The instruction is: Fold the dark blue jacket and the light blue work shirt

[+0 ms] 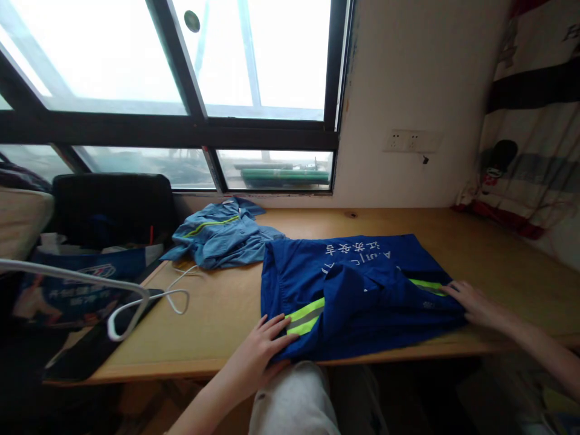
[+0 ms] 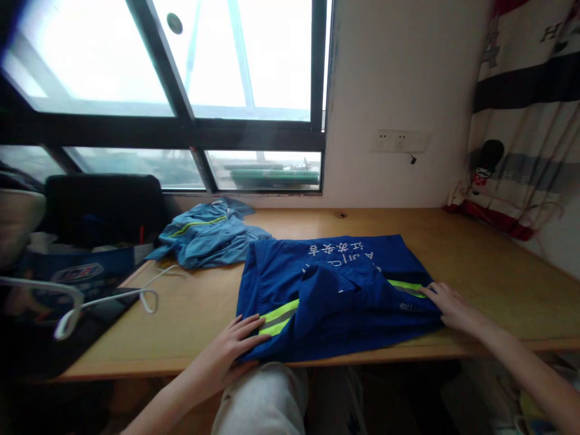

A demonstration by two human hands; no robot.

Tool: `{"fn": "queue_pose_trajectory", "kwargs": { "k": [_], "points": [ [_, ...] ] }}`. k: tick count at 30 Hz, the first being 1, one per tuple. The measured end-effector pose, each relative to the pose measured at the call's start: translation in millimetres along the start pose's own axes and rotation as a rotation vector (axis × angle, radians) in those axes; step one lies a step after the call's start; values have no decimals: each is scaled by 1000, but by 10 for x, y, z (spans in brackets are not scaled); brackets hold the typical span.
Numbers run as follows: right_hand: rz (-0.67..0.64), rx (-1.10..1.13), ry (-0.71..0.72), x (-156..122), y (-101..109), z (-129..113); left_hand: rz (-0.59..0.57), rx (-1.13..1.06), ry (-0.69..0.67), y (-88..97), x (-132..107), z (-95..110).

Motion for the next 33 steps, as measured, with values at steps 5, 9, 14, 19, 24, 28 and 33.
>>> {"fn": "queue_pose_trajectory", "kwargs": {
  "k": [5,9,14,19,24,28,33],
  "points": [
    [-143,196,57,-76,-212,-288,4,77,-35,-165,-33,-200],
    [-224,367,-55,-126,-281,-284,112,109,57,7,-100,-459],
    [-213,497,-151,-35,-94,-383,240,-148,160,382,-22,-385],
    [66,743,-188,691,287,-831,359,-593,287,523,771,-368],
    [22,756,-97,1278,88,-1163,160,-843,241,279,1623,-305],
    [153,834,-206,1052,199,-968,219,-849,-1,553,1443,-14],
    [443,949,-384,268,533,-880,217,-817,-66,659,827,411]
  ]
}}
Point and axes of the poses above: each hand's wrist, its own x-axis towards the middle knuckle, its own y-axis out of the back of the hand, z = x × y, the point moved 10 cm from there along x, towards the middle knuckle, and after that the axes turned 6 degrees about -z, right-handed, at the moved point
